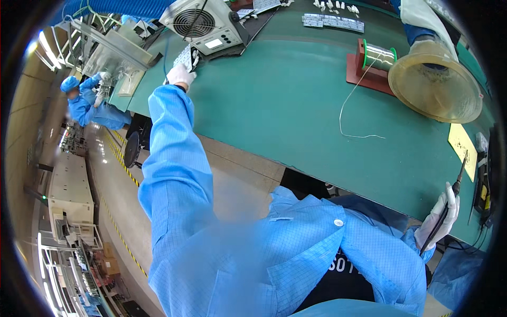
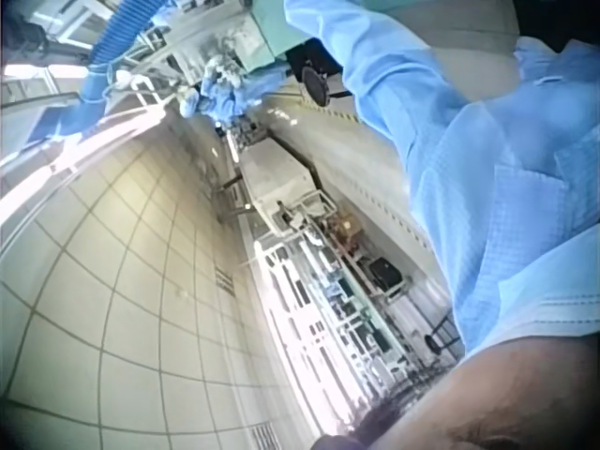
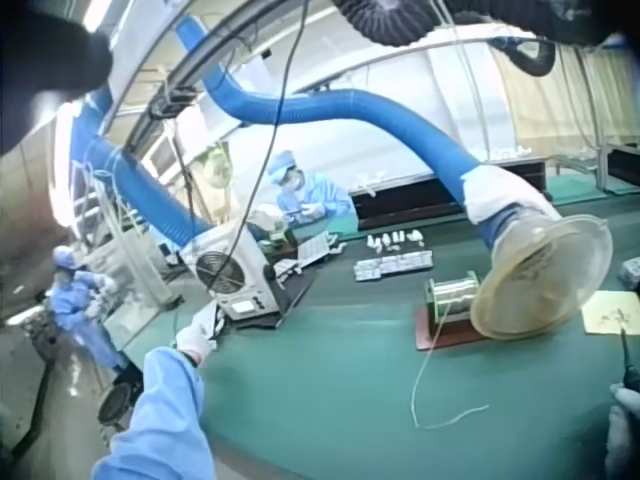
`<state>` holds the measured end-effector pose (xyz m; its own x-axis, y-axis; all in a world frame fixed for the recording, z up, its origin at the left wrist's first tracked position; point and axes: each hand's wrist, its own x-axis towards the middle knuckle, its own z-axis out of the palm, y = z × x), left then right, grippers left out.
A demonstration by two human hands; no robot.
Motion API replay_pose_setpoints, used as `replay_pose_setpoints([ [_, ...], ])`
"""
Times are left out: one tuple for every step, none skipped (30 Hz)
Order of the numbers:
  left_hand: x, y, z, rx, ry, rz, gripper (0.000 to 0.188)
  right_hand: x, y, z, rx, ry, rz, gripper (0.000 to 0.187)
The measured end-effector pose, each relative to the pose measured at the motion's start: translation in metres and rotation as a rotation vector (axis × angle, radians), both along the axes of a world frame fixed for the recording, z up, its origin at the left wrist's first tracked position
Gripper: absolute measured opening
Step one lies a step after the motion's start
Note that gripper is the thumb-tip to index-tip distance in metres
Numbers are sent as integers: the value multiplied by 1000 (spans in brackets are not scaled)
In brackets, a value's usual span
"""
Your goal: Soldering small electronic components onto LED circuit board strips at an assembly station.
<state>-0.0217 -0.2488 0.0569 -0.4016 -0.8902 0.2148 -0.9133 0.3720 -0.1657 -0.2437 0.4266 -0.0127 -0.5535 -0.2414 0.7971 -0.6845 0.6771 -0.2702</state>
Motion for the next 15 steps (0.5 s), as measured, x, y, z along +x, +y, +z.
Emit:
replay_pose_setpoints([
  [18,-26,-15,-86,62,53,55,-2,0,-1,-25,22,20,21],
  [20,-37,-25,-87,66,42,55,-3,1,0,-26,25,9,21],
  [29,-46,-35,-139,89,51,58,-2,0,-1,-21,14,-14,21],
  [37,-56,-40,-193,111,61,61,-1,-1,-2,-17,3,-36,22],
  [24,-56,-43,-187,117,36,61,1,0,0,-12,7,-62,22],
  [13,-54,-48,-123,200,22,63,3,1,3,24,-35,-97,23],
  [4,-52,-52,-56,281,9,65,4,2,5,59,-78,-132,23],
  [4,-48,-48,-61,280,4,65,-2,3,-1,47,-114,-81,24],
  [-8,-41,-40,64,636,-104,54,-2,4,-1,47,-109,-104,24],
  [-19,-34,-33,201,987,-210,43,-1,5,-1,16,-135,-106,24],
  [-19,-27,-30,340,1339,-303,35,0,5,-1,-15,-157,-94,25],
  [1,-27,-27,-62,790,-108,32,-1,4,-1,-14,-133,-79,26],
  [20,-62,-27,-260,557,35,34,2,1,1,-15,-128,-78,26],
  [20,-74,-13,-53,759,114,36,5,0,3,-17,-132,-98,25],
  [79,-110,12,-87,737,26,35,5,-4,4,-50,-143,-68,25],
])
